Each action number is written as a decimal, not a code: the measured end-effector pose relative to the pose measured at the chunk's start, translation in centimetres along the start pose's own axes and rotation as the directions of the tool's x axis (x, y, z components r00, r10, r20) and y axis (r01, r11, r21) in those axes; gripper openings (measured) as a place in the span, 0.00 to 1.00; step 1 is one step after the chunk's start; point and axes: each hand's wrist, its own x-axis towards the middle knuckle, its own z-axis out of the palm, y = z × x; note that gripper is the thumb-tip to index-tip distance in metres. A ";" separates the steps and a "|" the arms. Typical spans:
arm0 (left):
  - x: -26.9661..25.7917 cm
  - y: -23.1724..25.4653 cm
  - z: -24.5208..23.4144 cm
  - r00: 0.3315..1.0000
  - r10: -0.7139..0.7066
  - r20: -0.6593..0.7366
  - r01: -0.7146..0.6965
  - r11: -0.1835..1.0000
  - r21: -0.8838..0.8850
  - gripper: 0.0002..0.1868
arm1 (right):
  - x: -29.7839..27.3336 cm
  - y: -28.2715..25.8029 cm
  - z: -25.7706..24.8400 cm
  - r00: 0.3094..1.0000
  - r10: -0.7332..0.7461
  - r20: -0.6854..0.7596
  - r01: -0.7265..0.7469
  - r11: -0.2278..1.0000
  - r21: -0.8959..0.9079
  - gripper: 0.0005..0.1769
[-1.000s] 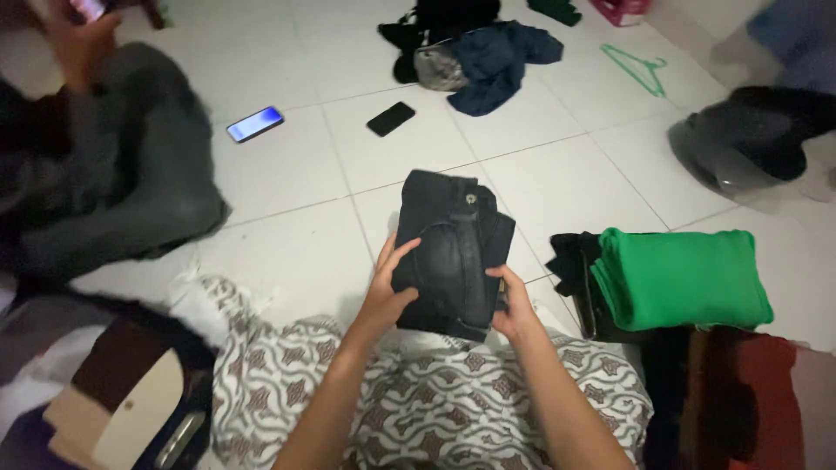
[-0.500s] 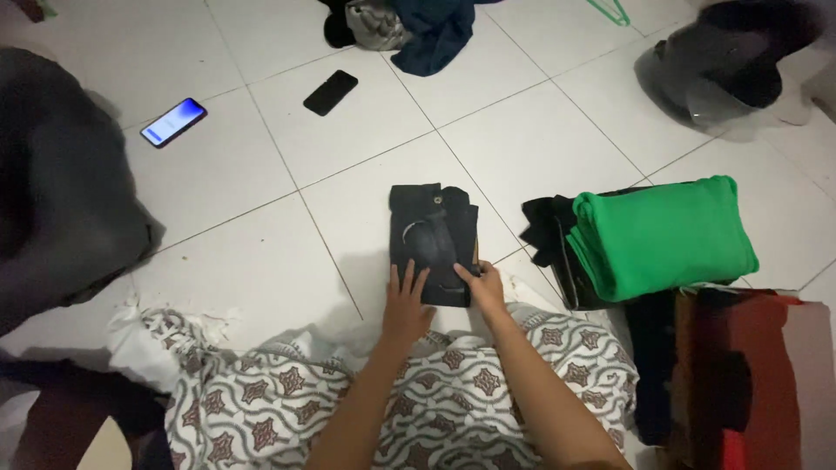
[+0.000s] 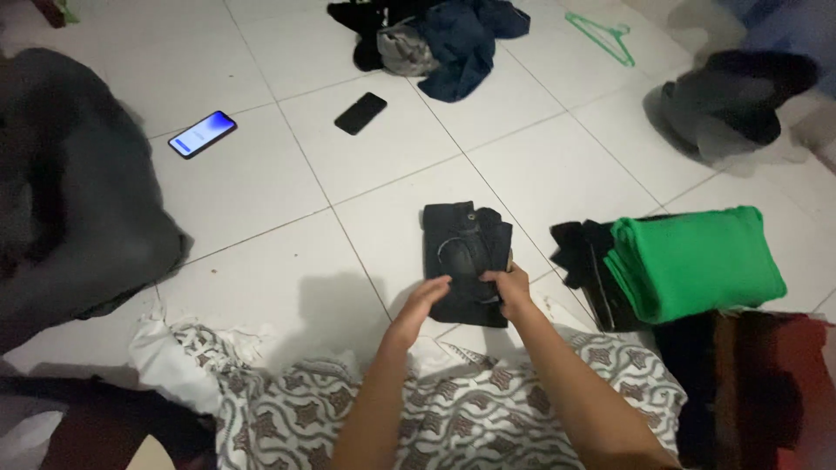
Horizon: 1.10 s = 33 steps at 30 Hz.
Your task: Packing several folded garments into a suitcase on the floor.
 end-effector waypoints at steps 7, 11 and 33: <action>5.9 -7.4 -5.8 0.832 -0.164 -0.530 -0.356 0.574 -0.737 0.31 | -5.7 0.9 15.0 0.877 -0.471 0.099 0.465 0.777 -0.423 0.32; 3.9 -7.2 -6.6 0.555 -0.393 -0.733 -0.622 0.388 -0.680 0.24 | -10.0 3.6 20.3 0.727 -0.113 0.678 0.472 0.799 -0.373 0.30; 2.4 -2.4 -3.8 0.973 0.050 -0.224 0.198 0.311 0.929 0.37 | -0.5 3.2 8.9 0.903 -0.218 0.369 0.379 0.003 -0.925 0.41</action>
